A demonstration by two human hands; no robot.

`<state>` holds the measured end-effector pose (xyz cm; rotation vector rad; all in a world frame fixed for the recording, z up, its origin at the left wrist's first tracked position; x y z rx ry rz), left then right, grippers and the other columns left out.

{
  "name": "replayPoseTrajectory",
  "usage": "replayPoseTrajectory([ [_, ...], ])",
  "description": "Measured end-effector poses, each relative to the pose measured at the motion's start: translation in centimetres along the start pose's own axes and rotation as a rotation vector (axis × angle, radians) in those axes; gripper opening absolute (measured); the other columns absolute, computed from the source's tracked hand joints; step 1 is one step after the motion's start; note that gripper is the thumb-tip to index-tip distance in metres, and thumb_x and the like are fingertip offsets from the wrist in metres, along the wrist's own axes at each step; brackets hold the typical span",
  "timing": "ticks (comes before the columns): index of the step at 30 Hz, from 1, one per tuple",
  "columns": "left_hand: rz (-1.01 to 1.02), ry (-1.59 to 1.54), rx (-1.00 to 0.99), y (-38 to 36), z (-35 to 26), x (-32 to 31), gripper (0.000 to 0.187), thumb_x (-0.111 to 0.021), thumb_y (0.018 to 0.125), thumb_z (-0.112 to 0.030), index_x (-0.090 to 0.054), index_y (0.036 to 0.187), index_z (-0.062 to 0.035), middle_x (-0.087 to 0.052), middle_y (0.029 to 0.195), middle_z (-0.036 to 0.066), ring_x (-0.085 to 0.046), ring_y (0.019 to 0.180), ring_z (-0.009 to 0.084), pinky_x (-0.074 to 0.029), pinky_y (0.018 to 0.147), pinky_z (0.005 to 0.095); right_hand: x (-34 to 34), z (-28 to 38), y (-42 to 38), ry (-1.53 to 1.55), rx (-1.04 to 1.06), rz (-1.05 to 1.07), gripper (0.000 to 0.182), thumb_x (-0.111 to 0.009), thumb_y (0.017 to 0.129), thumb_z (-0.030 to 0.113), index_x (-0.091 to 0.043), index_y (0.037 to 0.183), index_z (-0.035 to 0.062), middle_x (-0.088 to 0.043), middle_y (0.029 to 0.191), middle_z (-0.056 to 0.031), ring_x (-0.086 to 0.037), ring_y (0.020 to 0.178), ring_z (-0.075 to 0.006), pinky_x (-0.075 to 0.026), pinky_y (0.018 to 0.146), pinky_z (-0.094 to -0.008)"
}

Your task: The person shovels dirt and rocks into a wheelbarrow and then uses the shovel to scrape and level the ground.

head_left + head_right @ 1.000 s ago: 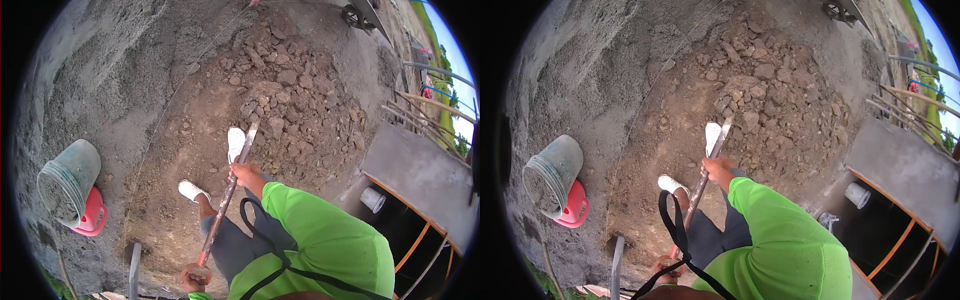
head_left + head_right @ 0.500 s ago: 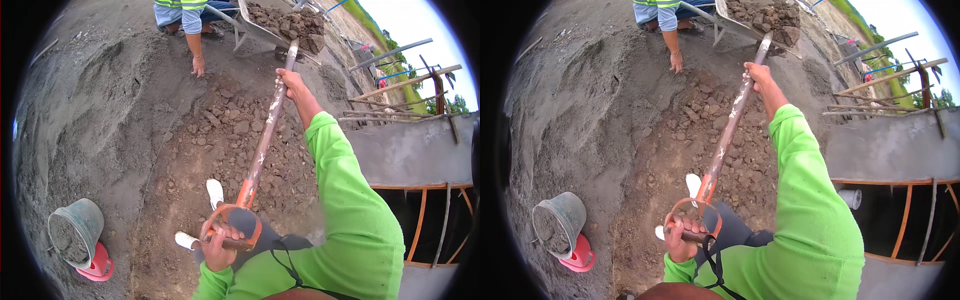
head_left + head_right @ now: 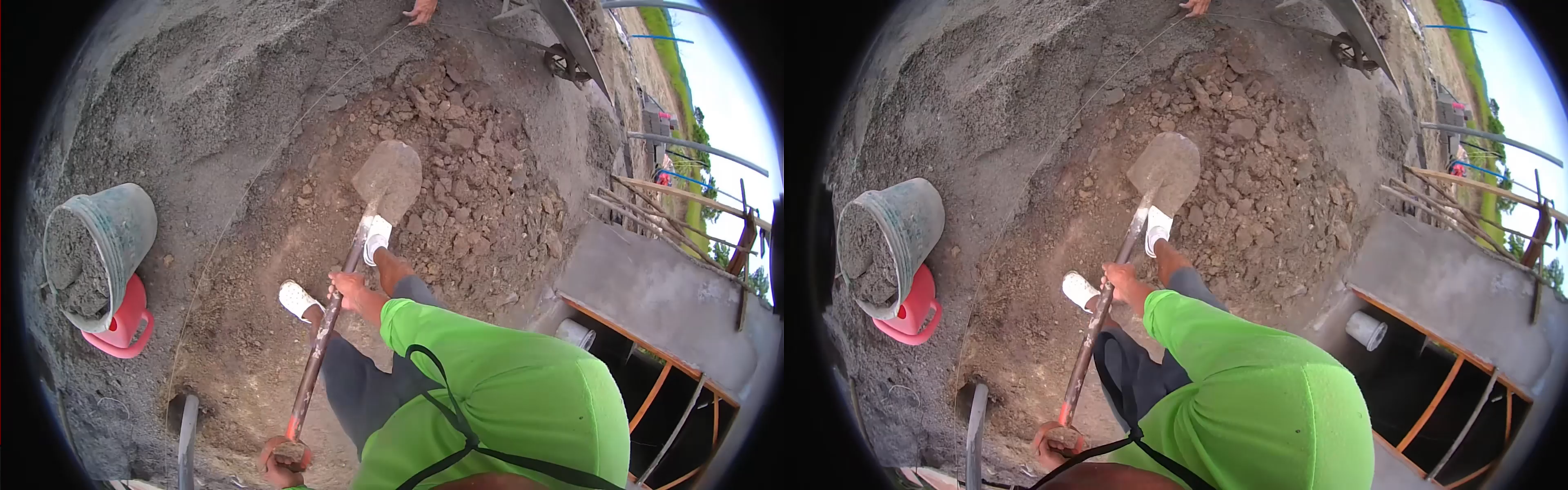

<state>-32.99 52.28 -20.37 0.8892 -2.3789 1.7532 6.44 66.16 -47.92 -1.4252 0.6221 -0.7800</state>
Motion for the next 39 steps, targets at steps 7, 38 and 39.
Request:
replayPoseTrajectory([
  [7,-0.187,0.305,-0.238,6.0,-6.9,0.0,0.029,-0.040,0.081,-0.023,-0.065,0.081,-0.0082,-0.038,0.051,-0.003,-0.038,0.041,0.0088,-0.047,0.037,0.0292,-13.7,-9.0,10.8,0.088,-0.091,0.231,0.007,-0.060,0.077,0.004,-0.056,0.075,-0.0007,-0.053,0.062,-0.0093,-0.053,0.047,-0.0209,-0.044,0.043,-0.0386],
  [38,0.174,-0.276,-0.041,13.9,6.8,-25.3,0.007,-0.050,0.081,-0.012,-0.045,0.078,-0.0073,-0.041,0.052,0.002,-0.044,0.041,0.0118,-0.042,0.038,0.0262,4.1,23.4,18.6,-0.137,0.397,0.035,0.012,-0.058,0.084,0.006,-0.052,0.075,-0.0007,-0.051,0.064,-0.0089,-0.052,0.051,-0.0199,-0.047,0.044,-0.0368],
  [39,0.144,-0.256,-0.012,11.8,6.8,-23.2,0.008,-0.048,0.081,-0.013,-0.046,0.075,-0.0073,-0.040,0.050,0.002,-0.044,0.040,0.0116,-0.042,0.038,0.0261,4.3,21.4,17.0,-0.129,0.375,0.025,0.013,-0.058,0.083,0.006,-0.052,0.075,-0.0010,-0.051,0.065,-0.0089,-0.053,0.051,-0.0196,-0.047,0.043,-0.0361],
])
Point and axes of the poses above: each hand's wrist, its own y-axis towards the middle knuckle, its own x-axis out of the back of the hand, z = x × y, the point moved 8 cm from there along y, towards the middle knuckle
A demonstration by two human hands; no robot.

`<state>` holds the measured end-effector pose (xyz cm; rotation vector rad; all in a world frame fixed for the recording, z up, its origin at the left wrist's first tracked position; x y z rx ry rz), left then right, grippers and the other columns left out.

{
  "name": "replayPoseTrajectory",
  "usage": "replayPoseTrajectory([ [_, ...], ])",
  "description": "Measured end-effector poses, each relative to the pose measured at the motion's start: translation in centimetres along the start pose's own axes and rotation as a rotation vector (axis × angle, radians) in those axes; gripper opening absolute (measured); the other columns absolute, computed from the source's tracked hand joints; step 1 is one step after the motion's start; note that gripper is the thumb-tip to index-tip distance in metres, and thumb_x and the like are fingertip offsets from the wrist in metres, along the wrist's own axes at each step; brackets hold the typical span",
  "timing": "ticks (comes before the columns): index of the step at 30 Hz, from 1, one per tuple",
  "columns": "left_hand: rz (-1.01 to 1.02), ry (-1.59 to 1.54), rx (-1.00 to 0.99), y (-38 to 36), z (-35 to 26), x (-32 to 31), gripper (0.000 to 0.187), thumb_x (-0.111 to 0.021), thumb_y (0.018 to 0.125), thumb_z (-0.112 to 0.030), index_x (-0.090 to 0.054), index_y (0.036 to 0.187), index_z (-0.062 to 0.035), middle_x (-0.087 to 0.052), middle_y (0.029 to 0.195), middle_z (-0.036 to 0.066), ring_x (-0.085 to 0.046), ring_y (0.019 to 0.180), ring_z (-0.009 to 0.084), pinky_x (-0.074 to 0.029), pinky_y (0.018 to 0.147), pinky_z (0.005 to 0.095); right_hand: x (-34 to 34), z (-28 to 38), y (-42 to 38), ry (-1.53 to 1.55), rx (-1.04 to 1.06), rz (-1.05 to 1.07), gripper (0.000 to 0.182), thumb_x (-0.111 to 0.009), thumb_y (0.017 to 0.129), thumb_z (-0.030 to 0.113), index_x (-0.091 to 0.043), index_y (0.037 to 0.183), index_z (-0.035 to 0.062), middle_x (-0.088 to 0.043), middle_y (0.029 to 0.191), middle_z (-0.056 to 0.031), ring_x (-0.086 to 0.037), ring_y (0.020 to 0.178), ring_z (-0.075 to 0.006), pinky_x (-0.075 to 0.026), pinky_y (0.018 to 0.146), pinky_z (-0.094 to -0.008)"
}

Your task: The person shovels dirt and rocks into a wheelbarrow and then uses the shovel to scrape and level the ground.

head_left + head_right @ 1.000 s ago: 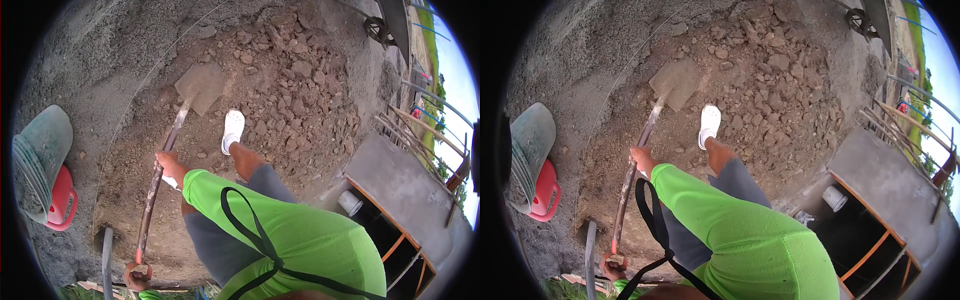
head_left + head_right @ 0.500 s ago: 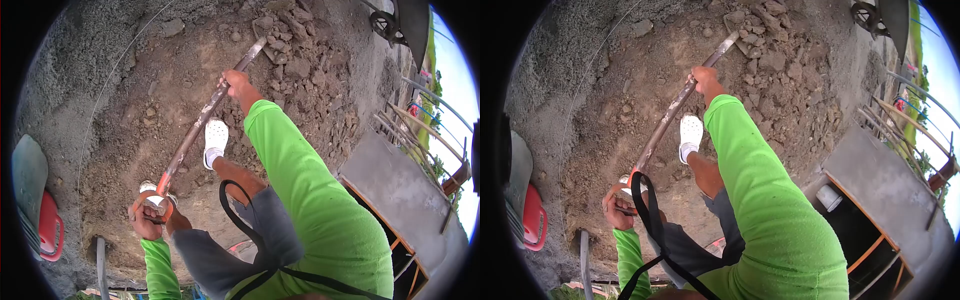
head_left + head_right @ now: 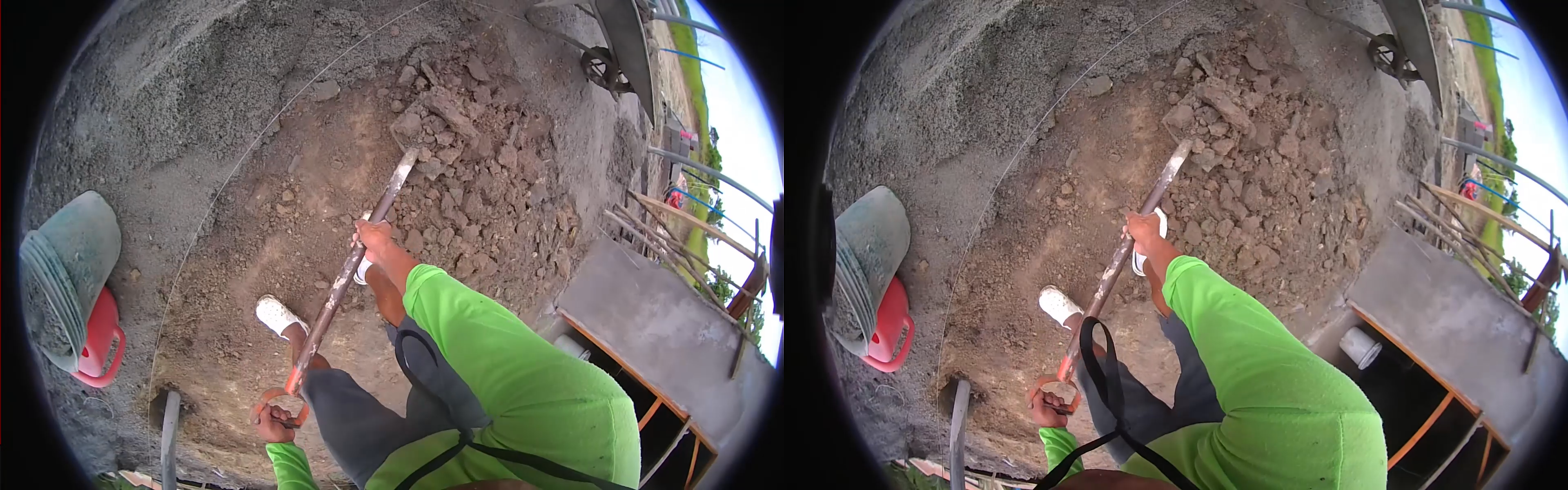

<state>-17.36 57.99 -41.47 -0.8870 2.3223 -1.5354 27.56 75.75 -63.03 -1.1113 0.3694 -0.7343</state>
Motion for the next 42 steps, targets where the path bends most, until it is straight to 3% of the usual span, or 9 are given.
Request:
replayPoseTrajectory([
  [5,-0.108,0.075,0.139,-10.3,-1.6,7.0,0.022,-0.044,0.081,-0.020,-0.049,0.065,-0.0057,-0.041,0.046,0.002,-0.043,0.039,0.0131,-0.045,0.040,0.0281,1.2,-5.4,-10.0,-0.072,-0.290,-0.067,0.011,-0.060,0.083,0.005,-0.052,0.077,-0.0004,-0.052,0.066,-0.0089,-0.053,0.052,-0.0192,-0.047,0.045,-0.0360],
  [9,-0.048,0.277,0.189,-16.3,-3.6,6.8,0.025,-0.042,0.083,-0.026,-0.050,0.067,-0.0072,-0.044,0.050,0.001,-0.044,0.041,0.0148,-0.048,0.043,0.0316,2.9,-7.2,-11.5,-0.219,0.017,0.172,0.010,-0.060,0.082,0.004,-0.052,0.078,-0.0002,-0.053,0.067,-0.0092,-0.054,0.052,-0.0198,-0.048,0.047,-0.0366],
  [10,-0.027,0.250,0.184,-16.9,-3.5,6.2,0.026,-0.042,0.083,-0.026,-0.050,0.067,-0.0072,-0.044,0.050,0.001,-0.044,0.041,0.0148,-0.048,0.043,0.0317,3.3,-5.8,-14.6,-0.024,-0.239,0.031,0.009,-0.060,0.082,0.004,-0.053,0.078,-0.0002,-0.053,0.067,-0.0094,-0.054,0.053,-0.0201,-0.048,0.047,-0.0368],
  [17,0.269,-0.292,0.163,-20.7,-0.4,-5.1,0.027,-0.041,0.083,-0.026,-0.050,0.066,-0.0074,-0.043,0.050,0.001,-0.045,0.044,0.0146,-0.049,0.047,0.0328,9.8,19.6,-22.4,-0.013,0.128,-0.087,0.017,-0.060,0.080,0.003,-0.045,0.083,-0.0022,-0.050,0.065,-0.0096,-0.052,0.050,-0.0202,-0.046,0.041,-0.0363],
  [20,0.766,-0.395,0.146,-23.0,0.6,-17.3,0.021,-0.041,0.083,-0.023,-0.049,0.071,-0.0083,-0.044,0.055,0.002,-0.046,0.047,0.0155,-0.048,0.050,0.0350,13.9,36.3,-26.2,-0.021,0.490,-0.148,0.026,-0.062,0.079,0.005,-0.039,0.089,-0.0009,-0.049,0.067,-0.0087,-0.052,0.048,-0.0171,-0.043,0.038,-0.0333],
  [26,1.096,-0.238,0.055,-40.6,-12.8,-33.5,0.015,-0.054,0.084,-0.012,-0.041,0.088,-0.0056,-0.047,0.072,0.006,-0.052,0.065,0.0201,-0.049,0.063,0.0434,18.5,56.1,-31.8,-0.027,0.666,-0.183,0.013,-0.061,0.079,0.005,-0.050,0.084,-0.0012,-0.051,0.067,-0.0075,-0.053,0.050,-0.0176,-0.046,0.044,-0.0334],
  [29,1.106,-0.097,-0.124,-35.4,-15.4,-26.2,0.015,-0.053,0.088,-0.018,-0.044,0.085,-0.0058,-0.048,0.068,0.006,-0.053,0.061,0.0180,-0.049,0.058,0.0384,15.4,44.8,-29.7,0.161,0.526,-0.101,0.011,-0.059,0.080,0.003,-0.049,0.084,-0.0007,-0.050,0.065,-0.0080,-0.052,0.050,-0.0183,-0.046,0.043,-0.0349],
  [37,0.195,0.240,-0.343,-19.4,-16.1,6.8,0.032,-0.047,0.090,-0.031,-0.058,0.082,-0.0017,-0.043,0.058,-0.001,-0.042,0.044,0.0090,-0.040,0.042,0.0234,-1.7,-5.9,-22.2,0.143,-0.253,-0.163,0.010,-0.059,0.083,0.010,-0.053,0.082,0.0023,-0.045,0.060,-0.0056,-0.047,0.048,-0.0170,-0.043,0.043,-0.0355],
  [42,-0.121,0.307,-0.220,-13.1,-21.1,18.6,0.062,-0.042,0.085,-0.064,-0.055,0.081,-0.0039,-0.031,0.046,-0.004,-0.037,0.034,0.0114,-0.037,0.030,0.0277,-14.9,-19.9,-23.5,0.193,-0.487,-0.047,0.009,-0.063,0.078,0.006,-0.054,0.079,0.0025,-0.051,0.063,-0.0086,-0.050,0.049,-0.0192,-0.044,0.043,-0.0357],
])
Point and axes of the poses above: each hand's wrist, its own y-axis towards the middle knuckle, its own x-axis out of the back of the hand, z = x × y, the point moved 8 cm from there along y, towards the middle knuckle
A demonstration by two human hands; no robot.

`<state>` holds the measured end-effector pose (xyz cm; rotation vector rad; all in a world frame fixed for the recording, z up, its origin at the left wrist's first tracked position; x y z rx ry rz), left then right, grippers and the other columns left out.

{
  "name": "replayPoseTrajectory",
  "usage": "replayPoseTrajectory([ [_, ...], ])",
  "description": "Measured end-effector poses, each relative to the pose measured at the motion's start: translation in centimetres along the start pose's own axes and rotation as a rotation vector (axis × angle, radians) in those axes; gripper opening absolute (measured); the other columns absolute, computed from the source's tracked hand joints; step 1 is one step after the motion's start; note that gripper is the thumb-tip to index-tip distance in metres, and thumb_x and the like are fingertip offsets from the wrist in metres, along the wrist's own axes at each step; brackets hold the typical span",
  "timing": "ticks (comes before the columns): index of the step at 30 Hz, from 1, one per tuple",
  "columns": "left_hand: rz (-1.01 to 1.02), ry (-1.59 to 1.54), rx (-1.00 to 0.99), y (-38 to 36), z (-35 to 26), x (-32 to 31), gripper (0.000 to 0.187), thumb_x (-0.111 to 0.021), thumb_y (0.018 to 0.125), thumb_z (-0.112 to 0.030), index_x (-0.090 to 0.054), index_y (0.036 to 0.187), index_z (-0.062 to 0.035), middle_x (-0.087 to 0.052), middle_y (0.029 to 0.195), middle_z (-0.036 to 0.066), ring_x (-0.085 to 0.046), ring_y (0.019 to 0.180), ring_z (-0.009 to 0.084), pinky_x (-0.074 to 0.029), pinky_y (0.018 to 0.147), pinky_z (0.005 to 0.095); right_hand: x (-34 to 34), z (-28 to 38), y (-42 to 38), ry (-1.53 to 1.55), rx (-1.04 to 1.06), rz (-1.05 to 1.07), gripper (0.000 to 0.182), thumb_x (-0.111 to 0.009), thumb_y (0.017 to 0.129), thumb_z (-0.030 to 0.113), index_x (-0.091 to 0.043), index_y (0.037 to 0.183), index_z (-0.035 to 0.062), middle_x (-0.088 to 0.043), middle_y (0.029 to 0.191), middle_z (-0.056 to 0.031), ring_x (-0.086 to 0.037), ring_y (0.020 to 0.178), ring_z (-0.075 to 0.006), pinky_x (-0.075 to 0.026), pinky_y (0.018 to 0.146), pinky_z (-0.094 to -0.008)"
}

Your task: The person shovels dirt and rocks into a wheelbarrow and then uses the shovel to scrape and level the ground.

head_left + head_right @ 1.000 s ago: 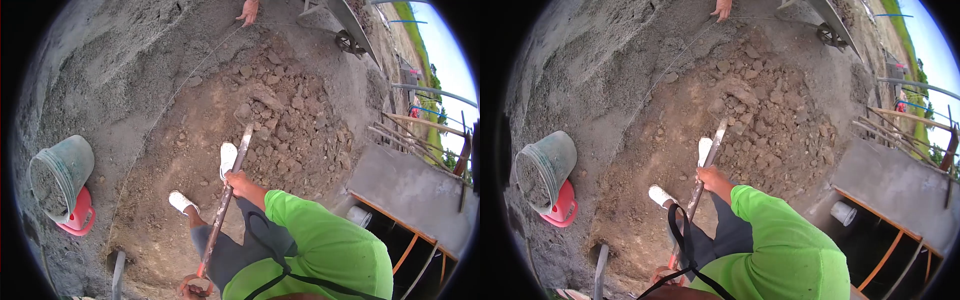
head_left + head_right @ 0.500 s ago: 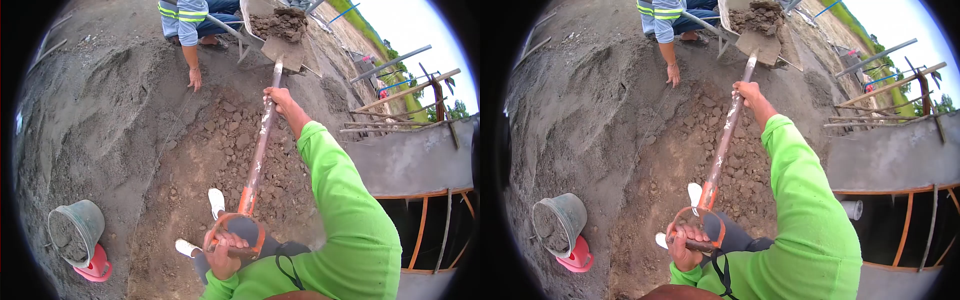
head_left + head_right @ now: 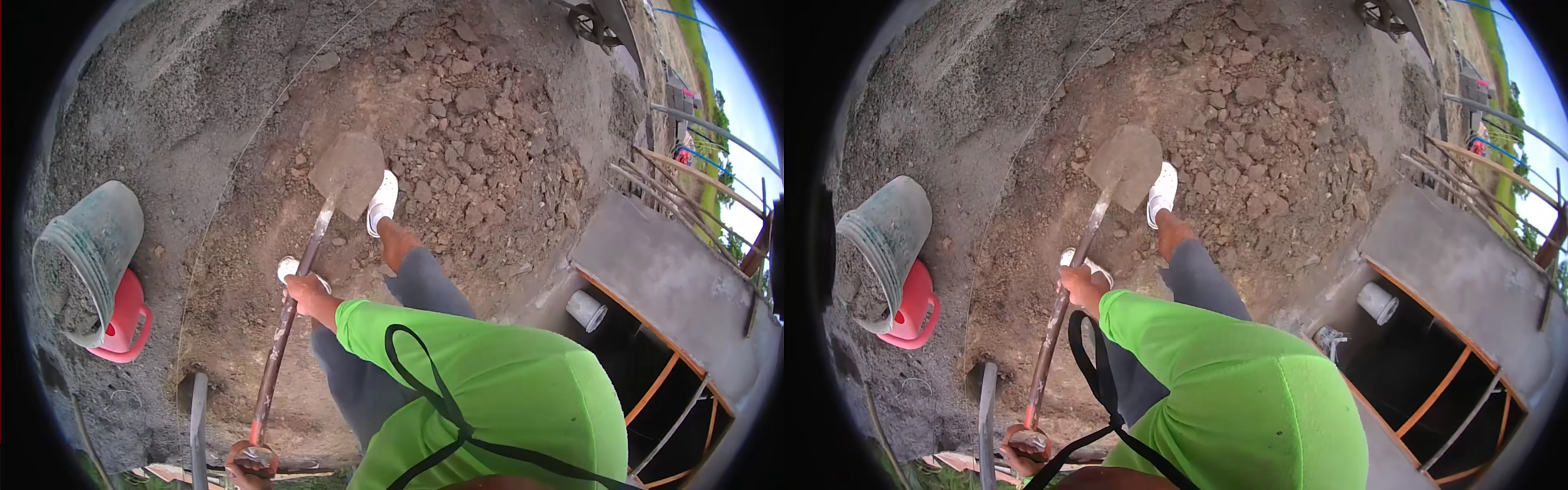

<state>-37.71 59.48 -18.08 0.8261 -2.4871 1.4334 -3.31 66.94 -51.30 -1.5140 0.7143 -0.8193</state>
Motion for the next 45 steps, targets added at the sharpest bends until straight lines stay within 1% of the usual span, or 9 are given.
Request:
replayPoseTrajectory([
  [1,-0.112,-0.136,0.052,1.9,0.8,1.8,0.062,-0.040,0.084,-0.065,-0.050,0.075,-0.0046,-0.032,0.044,-0.002,-0.038,0.032,0.0143,-0.036,0.027,0.0311,-2.1,-3.6,5.2,0.220,-0.029,0.215,0.010,-0.063,0.080,0.005,-0.053,0.078,0.0030,-0.052,0.063,-0.0090,-0.051,0.049,-0.0199,-0.044,0.043,-0.0363],
  [2,0.252,-0.083,0.010,1.7,-3.5,-5.7,0.060,-0.040,0.086,-0.063,-0.053,0.081,-0.0036,-0.033,0.043,-0.003,-0.038,0.032,0.0134,-0.039,0.028,0.0332,-4.7,-2.7,5.4,0.330,-0.076,0.385,0.010,-0.062,0.082,0.005,-0.053,0.078,0.0038,-0.052,0.062,-0.0098,-0.052,0.049,-0.0214,-0.045,0.044,-0.0370],
  [3,-0.098,0.216,-0.012,5.8,-3.1,-1.0,0.065,-0.046,0.081,-0.067,-0.063,0.087,-0.0047,-0.032,0.046,-0.004,-0.038,0.036,0.0071,-0.043,0.030,0.0241,-5.0,-2.0,6.4,0.253,-0.081,0.234,0.011,-0.061,0.081,0.006,-0.052,0.076,0.0023,-0.052,0.061,-0.0106,-0.053,0.049,-0.0229,-0.045,0.044,-0.0377],
  [10,0.298,0.104,0.099,11.3,0.7,-37.5,0.048,-0.047,0.089,-0.053,-0.040,0.065,-0.0113,-0.037,0.047,-0.001,-0.041,0.038,0.0113,-0.039,0.035,0.0268,6.1,28.7,17.3,0.213,0.069,-0.035,0.006,-0.055,0.081,0.002,-0.050,0.079,-0.0014,-0.049,0.064,-0.0121,-0.051,0.049,-0.0235,-0.045,0.045,-0.0402],
  [15,0.114,0.040,0.231,15.6,11.9,-34.8,0.046,-0.048,0.088,-0.053,-0.045,0.071,-0.0098,-0.039,0.048,0.000,-0.044,0.039,0.0138,-0.040,0.035,0.0300,10.3,30.5,23.4,-0.077,0.246,-0.008,0.011,-0.058,0.081,0.002,-0.048,0.077,-0.0008,-0.049,0.066,-0.0114,-0.053,0.053,-0.0232,-0.046,0.047,-0.0414],
  [21,0.050,0.034,0.185,21.5,15.4,-36.8,0.044,-0.052,0.088,-0.049,-0.041,0.069,-0.0109,-0.038,0.049,0.001,-0.043,0.040,0.0139,-0.040,0.037,0.0277,13.2,27.3,37.7,-0.515,1.078,0.361,0.007,-0.055,0.082,0.004,-0.050,0.082,-0.0002,-0.052,0.070,-0.0128,-0.053,0.055,-0.0254,-0.047,0.052,-0.0440],
  [23,0.036,0.092,0.236,24.7,17.3,-36.5,0.043,-0.051,0.089,-0.047,-0.042,0.070,-0.0097,-0.041,0.050,0.002,-0.045,0.041,0.0150,-0.040,0.037,0.0287,11.3,31.4,27.2,-0.057,0.169,-0.261,0.005,-0.053,0.082,0.003,-0.050,0.082,-0.0010,-0.051,0.068,-0.0127,-0.053,0.052,-0.0274,-0.048,0.052,-0.0439],
  [37,0.017,0.148,-0.004,16.1,13.8,-26.2,0.037,-0.046,0.092,-0.039,-0.042,0.073,-0.0080,-0.040,0.050,0.002,-0.043,0.035,0.0124,-0.037,0.027,0.0270,11.8,29.1,18.3,0.083,0.301,0.033,0.008,-0.056,0.083,0.006,-0.052,0.077,0.0023,-0.050,0.065,-0.0092,-0.051,0.055,-0.0220,-0.047,0.051,-0.0405],
  [45,0.141,0.120,0.130,-6.3,6.6,-20.6,0.049,-0.046,0.088,-0.054,-0.044,0.079,-0.0059,-0.042,0.051,0.002,-0.046,0.041,0.0138,-0.048,0.041,0.0292,17.6,31.6,0.7,0.081,0.263,0.068,0.011,-0.059,0.081,0.005,-0.051,0.074,0.0010,-0.049,0.062,-0.0087,-0.052,0.053,-0.0219,-0.047,0.047,-0.0387],
])
Point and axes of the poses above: each hand's wrist, its own y-axis towards the middle knuckle, its own x-axis out of the back of the hand, z = x × y, the point moved 8 cm from there along y, towards the middle knuckle
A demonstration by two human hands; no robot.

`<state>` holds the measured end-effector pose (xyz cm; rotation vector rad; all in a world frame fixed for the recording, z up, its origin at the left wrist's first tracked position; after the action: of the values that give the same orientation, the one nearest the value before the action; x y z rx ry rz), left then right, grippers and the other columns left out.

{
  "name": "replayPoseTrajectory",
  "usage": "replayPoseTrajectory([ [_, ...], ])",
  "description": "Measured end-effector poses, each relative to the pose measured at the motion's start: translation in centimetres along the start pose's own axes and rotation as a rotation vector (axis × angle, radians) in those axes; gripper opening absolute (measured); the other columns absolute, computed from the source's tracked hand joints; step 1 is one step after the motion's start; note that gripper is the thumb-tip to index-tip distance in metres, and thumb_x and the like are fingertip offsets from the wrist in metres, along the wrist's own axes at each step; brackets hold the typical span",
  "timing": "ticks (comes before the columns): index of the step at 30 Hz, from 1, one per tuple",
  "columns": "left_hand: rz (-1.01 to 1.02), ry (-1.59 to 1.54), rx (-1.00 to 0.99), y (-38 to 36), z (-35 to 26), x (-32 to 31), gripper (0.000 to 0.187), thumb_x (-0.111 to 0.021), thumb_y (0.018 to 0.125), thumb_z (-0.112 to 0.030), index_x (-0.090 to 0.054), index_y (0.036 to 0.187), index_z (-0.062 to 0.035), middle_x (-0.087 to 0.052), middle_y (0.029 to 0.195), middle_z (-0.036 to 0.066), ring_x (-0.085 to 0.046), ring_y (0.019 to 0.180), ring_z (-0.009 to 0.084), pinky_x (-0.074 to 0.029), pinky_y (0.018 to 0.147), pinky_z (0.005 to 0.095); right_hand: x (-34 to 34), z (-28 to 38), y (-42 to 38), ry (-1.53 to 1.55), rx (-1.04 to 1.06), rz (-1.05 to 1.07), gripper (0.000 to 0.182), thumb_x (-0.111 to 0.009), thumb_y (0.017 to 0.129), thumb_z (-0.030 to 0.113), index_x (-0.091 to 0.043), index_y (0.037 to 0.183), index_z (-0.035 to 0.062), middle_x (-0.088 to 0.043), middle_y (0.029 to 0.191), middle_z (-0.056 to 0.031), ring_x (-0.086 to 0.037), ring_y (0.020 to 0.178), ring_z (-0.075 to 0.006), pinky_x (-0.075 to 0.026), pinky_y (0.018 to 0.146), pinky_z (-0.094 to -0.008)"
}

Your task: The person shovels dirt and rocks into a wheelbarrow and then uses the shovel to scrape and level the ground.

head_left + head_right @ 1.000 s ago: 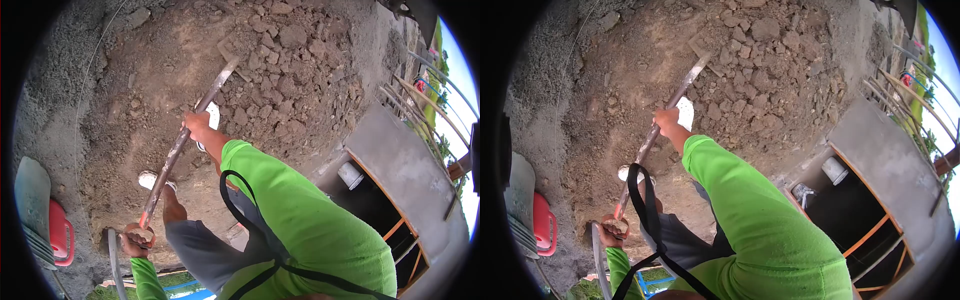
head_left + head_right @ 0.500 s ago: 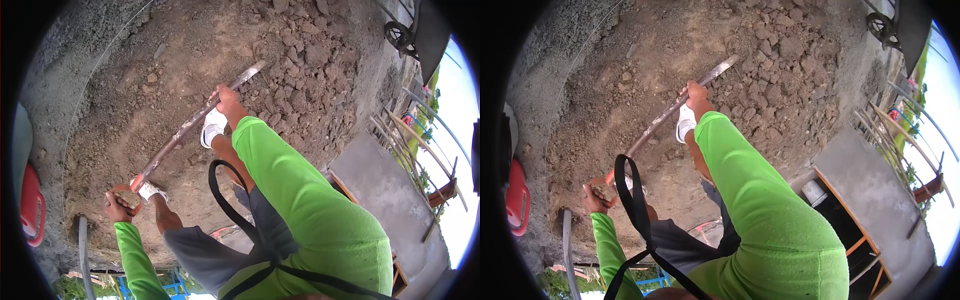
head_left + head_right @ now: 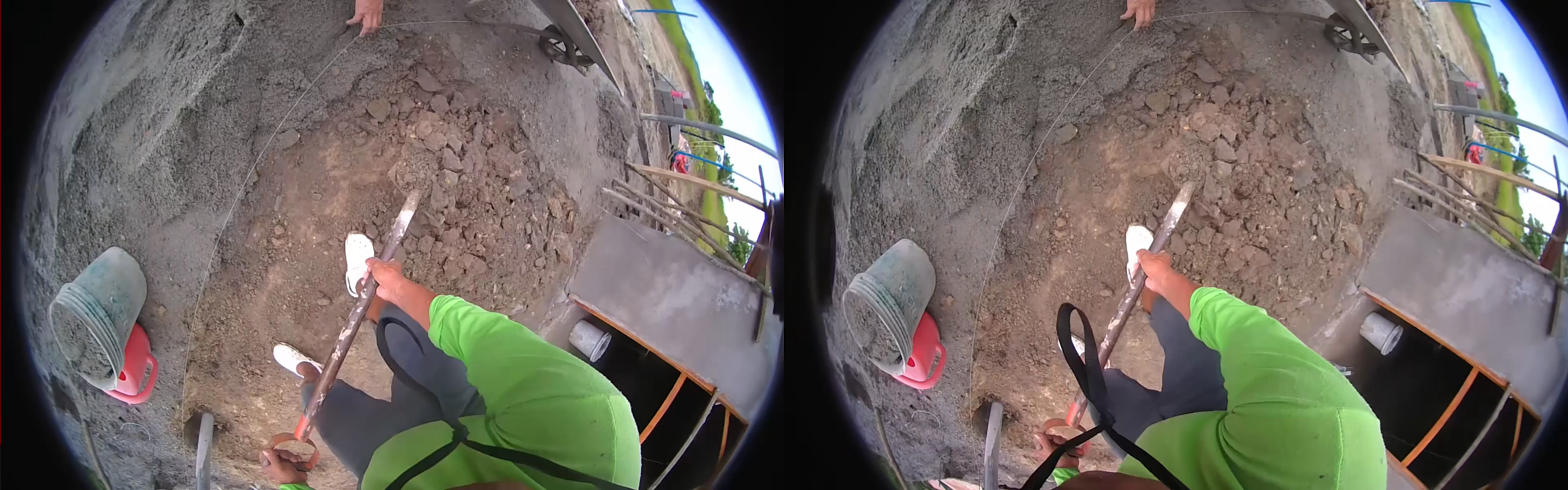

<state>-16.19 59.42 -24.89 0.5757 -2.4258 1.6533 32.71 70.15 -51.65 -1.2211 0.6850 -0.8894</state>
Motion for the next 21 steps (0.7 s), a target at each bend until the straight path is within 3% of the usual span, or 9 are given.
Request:
replayPoseTrajectory([
  [1,-0.138,-0.147,0.194,-4.1,-0.8,-2.0,0.063,-0.040,0.083,-0.068,-0.041,0.063,-0.0075,-0.038,0.042,0.003,-0.046,0.031,0.0185,-0.046,0.030,0.0331,0.2,3.2,-4.0,-0.018,0.027,-0.030,0.012,-0.059,0.083,0.006,-0.053,0.074,0.0018,-0.049,0.063,-0.0078,-0.053,0.056,-0.0217,-0.048,0.049,-0.0389],
  [2,-0.182,-0.120,0.063,-4.7,-1.6,-1.9,0.064,-0.039,0.082,-0.069,-0.044,0.064,-0.0084,-0.037,0.041,0.003,-0.044,0.030,0.0199,-0.044,0.029,0.0362,0.5,6.6,-6.9,-0.042,0.075,-0.027,0.012,-0.059,0.083,0.007,-0.052,0.075,0.0016,-0.048,0.063,-0.0076,-0.053,0.055,-0.0212,-0.048,0.048,-0.0383],
  [5,0.142,-0.321,-0.042,-4.2,-1.5,-5.2,0.060,-0.040,0.083,-0.067,-0.045,0.066,-0.0094,-0.039,0.043,0.002,-0.044,0.034,0.0193,-0.043,0.031,0.0365,0.8,18.8,-15.6,-0.089,0.245,-0.082,0.011,-0.058,0.084,0.007,-0.051,0.079,0.0012,-0.049,0.067,-0.0069,-0.053,0.055,-0.0198,-0.048,0.047,-0.0367],
  [7,0.149,-0.608,-0.091,-6.0,-5.2,-11.3,0.056,-0.041,0.086,-0.063,-0.045,0.069,-0.0089,-0.043,0.049,0.002,-0.045,0.039,0.0187,-0.042,0.035,0.0340,0.2,28.0,-21.7,-0.067,0.423,-0.080,0.012,-0.059,0.083,0.007,-0.050,0.081,-0.0024,-0.050,0.067,-0.0087,-0.052,0.054,-0.0196,-0.046,0.045,-0.0348],
  [11,0.903,-0.822,0.009,-15.5,-16.0,-29.5,0.055,-0.050,0.084,-0.059,-0.043,0.083,-0.0054,-0.049,0.066,0.004,-0.053,0.054,0.0176,-0.052,0.051,0.0355,-0.8,46.5,-28.9,-0.118,0.870,-0.081,0.016,-0.059,0.084,0.010,-0.046,0.086,0.0004,-0.050,0.070,-0.0070,-0.053,0.055,-0.0175,-0.047,0.044,-0.0334],
  [13,1.077,-0.535,-0.099,-21.9,-21.8,-33.3,0.057,-0.051,0.082,-0.061,-0.042,0.082,-0.0049,-0.049,0.067,0.005,-0.053,0.055,0.0189,-0.052,0.054,0.0359,-0.8,53.6,-31.6,-0.142,0.994,-0.043,0.017,-0.062,0.081,0.011,-0.048,0.081,0.0008,-0.052,0.066,-0.0072,-0.053,0.050,-0.0175,-0.047,0.043,-0.0330],
  [15,1.166,-0.380,-0.191,-22.7,-24.9,-32.3,0.058,-0.052,0.080,-0.061,-0.041,0.082,-0.0045,-0.048,0.067,0.006,-0.053,0.056,0.0197,-0.052,0.056,0.0361,-0.3,52.0,-31.2,-0.207,0.922,-0.195,0.015,-0.061,0.080,0.009,-0.049,0.080,-0.0006,-0.052,0.063,-0.0077,-0.053,0.048,-0.0179,-0.046,0.042,-0.0336],
  [17,1.149,-0.381,-0.203,-18.7,-24.7,-26.7,0.058,-0.053,0.080,-0.061,-0.041,0.082,-0.0041,-0.047,0.066,0.007,-0.053,0.058,0.0201,-0.052,0.059,0.0360,0.2,44.1,-27.5,-0.109,0.811,-0.218,0.013,-0.059,0.079,0.007,-0.050,0.080,-0.0020,-0.052,0.064,-0.0080,-0.053,0.047,-0.0184,-0.045,0.040,-0.0341],
  [21,0.555,-0.119,-0.284,-5.6,-21.7,-10.6,0.050,-0.049,0.087,-0.052,-0.049,0.087,-0.0023,-0.046,0.064,0.005,-0.050,0.053,0.0148,-0.047,0.048,0.0300,-1.9,20.7,-18.5,0.101,0.319,-0.271,0.010,-0.058,0.083,0.009,-0.050,0.082,0.0028,-0.045,0.063,-0.0045,-0.048,0.047,-0.0178,-0.043,0.041,-0.0366],
])
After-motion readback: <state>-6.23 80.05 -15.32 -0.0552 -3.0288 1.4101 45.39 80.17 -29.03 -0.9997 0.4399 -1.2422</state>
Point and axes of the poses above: each hand's wrist, its own y-axis towards the middle knuckle, its own x-axis out of the back of the hand, z = x × y, the point moved 8 cm from there along y, towards the middle knuckle
